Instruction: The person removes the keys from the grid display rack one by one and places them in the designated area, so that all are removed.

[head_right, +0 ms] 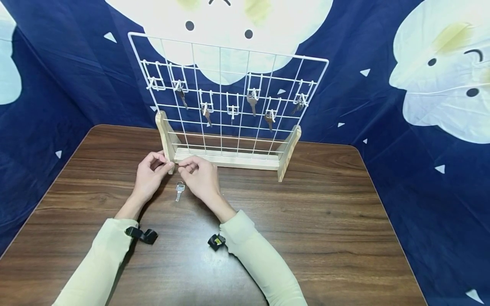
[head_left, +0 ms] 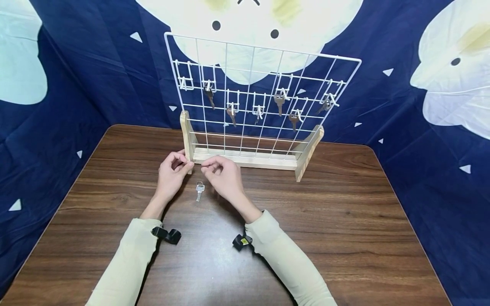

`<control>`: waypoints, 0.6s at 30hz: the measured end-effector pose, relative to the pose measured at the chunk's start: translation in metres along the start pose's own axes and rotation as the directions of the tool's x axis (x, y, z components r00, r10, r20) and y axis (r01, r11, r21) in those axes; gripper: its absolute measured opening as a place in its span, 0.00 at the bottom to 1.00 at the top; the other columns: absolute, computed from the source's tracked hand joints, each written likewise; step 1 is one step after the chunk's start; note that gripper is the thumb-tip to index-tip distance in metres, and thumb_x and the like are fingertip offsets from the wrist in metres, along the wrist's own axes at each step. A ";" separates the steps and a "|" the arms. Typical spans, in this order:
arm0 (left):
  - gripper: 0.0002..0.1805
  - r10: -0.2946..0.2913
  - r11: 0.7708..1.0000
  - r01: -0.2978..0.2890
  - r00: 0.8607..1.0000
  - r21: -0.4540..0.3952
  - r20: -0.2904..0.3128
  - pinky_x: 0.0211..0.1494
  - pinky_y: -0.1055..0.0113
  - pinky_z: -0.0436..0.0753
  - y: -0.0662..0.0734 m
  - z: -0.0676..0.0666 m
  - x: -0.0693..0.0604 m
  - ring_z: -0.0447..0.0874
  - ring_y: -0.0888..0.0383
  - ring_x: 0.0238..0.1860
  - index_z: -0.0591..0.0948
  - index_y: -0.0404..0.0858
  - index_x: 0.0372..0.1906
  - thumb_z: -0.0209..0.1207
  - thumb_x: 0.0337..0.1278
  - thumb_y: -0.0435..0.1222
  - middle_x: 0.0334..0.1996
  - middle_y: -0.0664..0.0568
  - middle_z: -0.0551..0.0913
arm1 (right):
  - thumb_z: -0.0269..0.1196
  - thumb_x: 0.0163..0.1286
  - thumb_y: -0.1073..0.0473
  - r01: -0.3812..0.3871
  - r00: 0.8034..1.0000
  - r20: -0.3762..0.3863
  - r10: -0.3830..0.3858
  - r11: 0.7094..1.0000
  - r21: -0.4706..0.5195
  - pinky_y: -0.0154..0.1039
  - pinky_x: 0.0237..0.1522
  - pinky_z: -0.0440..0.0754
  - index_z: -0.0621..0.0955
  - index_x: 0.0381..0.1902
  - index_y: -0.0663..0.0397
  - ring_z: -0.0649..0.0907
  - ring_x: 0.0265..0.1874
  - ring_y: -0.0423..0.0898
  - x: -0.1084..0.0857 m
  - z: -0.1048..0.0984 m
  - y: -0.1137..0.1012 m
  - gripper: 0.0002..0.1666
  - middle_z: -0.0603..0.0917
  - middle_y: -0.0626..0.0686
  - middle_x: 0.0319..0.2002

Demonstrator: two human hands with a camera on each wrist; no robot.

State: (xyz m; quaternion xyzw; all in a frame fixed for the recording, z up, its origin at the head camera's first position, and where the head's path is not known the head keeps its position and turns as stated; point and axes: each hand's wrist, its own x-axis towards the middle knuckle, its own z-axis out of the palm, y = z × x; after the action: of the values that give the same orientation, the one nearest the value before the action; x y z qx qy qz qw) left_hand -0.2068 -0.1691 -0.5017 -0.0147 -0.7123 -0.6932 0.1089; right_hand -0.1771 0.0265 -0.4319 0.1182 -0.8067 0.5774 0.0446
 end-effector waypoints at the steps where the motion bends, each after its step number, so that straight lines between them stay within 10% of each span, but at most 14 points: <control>1: 0.14 0.000 1.000 0.000 1.000 0.001 -0.001 0.64 0.79 0.82 0.000 0.000 0.000 0.81 0.65 0.61 0.72 0.18 0.48 0.66 0.73 0.21 0.74 0.34 0.78 | 0.75 0.70 0.67 0.003 1.000 -0.004 -0.003 1.000 0.000 0.26 0.21 0.76 0.92 0.43 0.58 0.79 0.20 0.36 0.000 -0.002 -0.003 0.05 0.88 0.50 0.30; 18: 0.13 -0.011 1.000 0.011 1.000 0.006 -0.002 0.62 0.81 0.82 0.004 0.001 -0.001 0.81 0.65 0.61 0.71 0.17 0.48 0.65 0.73 0.20 0.74 0.33 0.78 | 0.73 0.70 0.67 0.131 0.991 -0.055 -0.126 0.987 0.092 0.26 0.29 0.77 0.92 0.45 0.59 0.78 0.25 0.33 -0.007 -0.022 -0.036 0.06 0.89 0.54 0.31</control>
State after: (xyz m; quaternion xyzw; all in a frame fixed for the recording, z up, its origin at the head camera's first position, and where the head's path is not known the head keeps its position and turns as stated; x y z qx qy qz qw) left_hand -0.2055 -0.1678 -0.4982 -0.0099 -0.7143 -0.6917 0.1060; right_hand -0.1634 0.0369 -0.3929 0.1576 -0.7675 0.6139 0.0957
